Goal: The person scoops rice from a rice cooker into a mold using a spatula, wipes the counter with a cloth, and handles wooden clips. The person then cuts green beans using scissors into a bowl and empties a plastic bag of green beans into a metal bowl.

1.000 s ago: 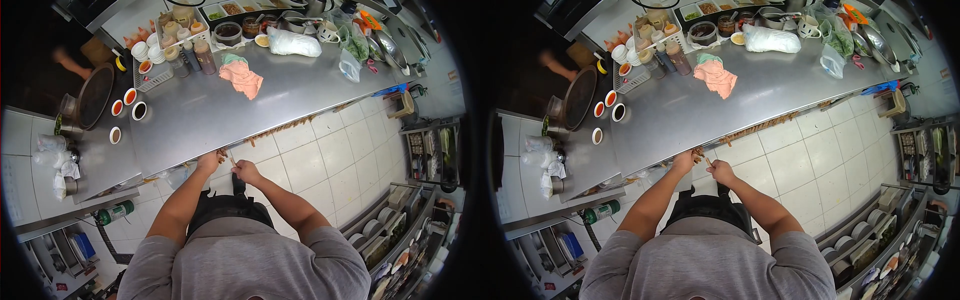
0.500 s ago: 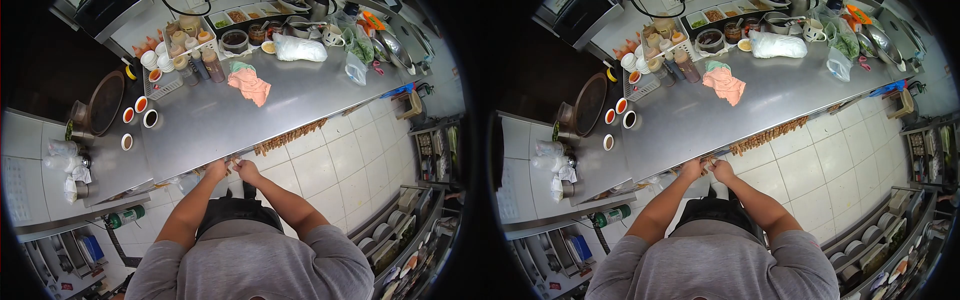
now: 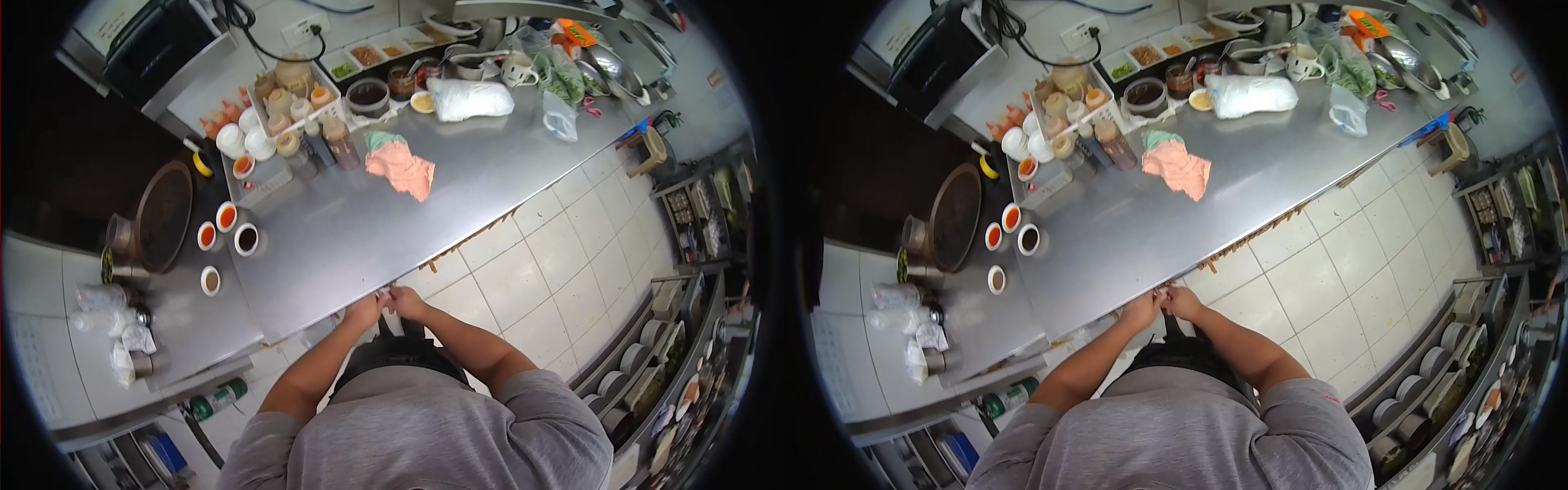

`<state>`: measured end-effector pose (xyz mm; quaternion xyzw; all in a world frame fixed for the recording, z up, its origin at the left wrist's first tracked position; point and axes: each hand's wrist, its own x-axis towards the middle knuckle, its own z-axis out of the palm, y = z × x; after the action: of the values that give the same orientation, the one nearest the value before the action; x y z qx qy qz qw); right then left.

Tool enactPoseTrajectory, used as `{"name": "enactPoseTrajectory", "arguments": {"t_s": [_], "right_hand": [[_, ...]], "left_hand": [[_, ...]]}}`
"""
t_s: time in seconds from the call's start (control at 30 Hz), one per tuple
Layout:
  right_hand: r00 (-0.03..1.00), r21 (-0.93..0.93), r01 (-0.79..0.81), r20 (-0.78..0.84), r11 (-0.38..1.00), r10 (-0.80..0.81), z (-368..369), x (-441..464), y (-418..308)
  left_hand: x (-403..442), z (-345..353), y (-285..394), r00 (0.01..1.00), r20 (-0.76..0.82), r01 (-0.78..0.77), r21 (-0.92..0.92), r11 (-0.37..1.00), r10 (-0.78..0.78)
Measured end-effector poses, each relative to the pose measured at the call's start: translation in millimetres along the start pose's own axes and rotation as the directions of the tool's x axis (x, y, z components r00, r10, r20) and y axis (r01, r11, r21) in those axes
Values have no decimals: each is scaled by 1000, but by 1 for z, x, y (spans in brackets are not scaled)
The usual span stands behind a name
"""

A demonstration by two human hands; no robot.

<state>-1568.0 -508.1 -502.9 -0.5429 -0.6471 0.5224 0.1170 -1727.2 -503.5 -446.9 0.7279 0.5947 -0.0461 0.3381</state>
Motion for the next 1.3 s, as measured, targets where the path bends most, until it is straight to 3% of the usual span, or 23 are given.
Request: {"name": "enactPoseTrajectory", "arguments": {"t_s": [0.07,0.1,0.13,0.17,0.2,0.23,0.27,0.3,0.33,0.37,0.4,0.5,0.53,0.6,0.73,0.83,0.9,0.93,1.0,1.13,1.17,1.2,1.3], "right_hand": [[990,-145,-61,115,988,78,-18,-16,-2],[979,-222,-87,162,971,125,-27,-25,0],[925,-430,215,377,877,-42,-40,-26,9],[916,-217,-86,365,972,163,-60,-35,-7],[852,19,-380,396,925,342,-89,-51,-39],[889,85,-319,374,944,266,-118,-54,-62],[916,151,-255,354,955,189,-143,-52,-82],[975,130,-114,203,985,86,-164,-44,-101],[998,84,25,56,996,-30,-183,-29,-119],[967,-150,190,-140,970,-211,-199,-8,-129],[933,-209,235,-227,949,-281,-217,9,-149],[755,-531,99,-512,842,-411,-241,83,-155],[740,-531,97,-527,842,-418,-244,99,-158],[815,-231,204,-498,951,-296,-250,119,-160],[764,-412,358,-386,838,-516,-320,94,-138],[714,-258,283,-587,924,-382,-416,75,-79],[656,-96,164,-733,982,-182,-488,83,-15],[618,-3,75,-785,997,-49,-522,91,13],[476,74,19,-877,997,56,-590,94,35],[599,198,77,-792,977,114,-663,145,87],[767,435,4,-579,900,276,-673,130,64],[870,626,-125,-304,770,388,-679,119,50],[904,670,-18,-306,742,298,-669,125,64]], "left_hand": [[-19,-6,-6,948,-167,-239,183,954,269],[-30,-13,-7,945,-136,-282,114,952,297],[-42,-24,-12,924,-91,-363,100,926,372],[-55,-32,-20,923,40,-386,103,917,384],[-60,-24,-50,840,1,-542,-62,838,543],[-65,-26,-77,892,289,-314,-156,936,348],[-72,-51,-80,898,373,-87,-372,924,234],[-93,-81,-77,863,486,172,-534,828,135],[-102,-102,-82,910,396,103,-506,857,124],[-107,-118,-82,947,297,35,-468,883,120],[-109,-135,-71,945,297,16,-460,888,137],[-91,-177,-30,997,18,-38,-676,736,69],[-78,-180,-18,997,8,-56,-665,745,82],[-50,-183,10,980,-184,-185,-704,686,76],[10,-169,70,967,-247,-236,-766,598,65],[72,-153,121,963,-256,-254,-769,587,81],[111,-145,161,967,-248,-233,-772,592,58],[129,-146,188,956,-283,-272,-741,613,82],[153,-153,245,942,-326,-302,-715,630,82],[167,-163,325,943,-316,-306,-704,641,104],[169,-163,333,945,-305,-302,-673,675,119],[169,-161,336,945,-310,-293,-672,681,101],[170,-163,340,955,-268,-275,-633,724,128]]}}
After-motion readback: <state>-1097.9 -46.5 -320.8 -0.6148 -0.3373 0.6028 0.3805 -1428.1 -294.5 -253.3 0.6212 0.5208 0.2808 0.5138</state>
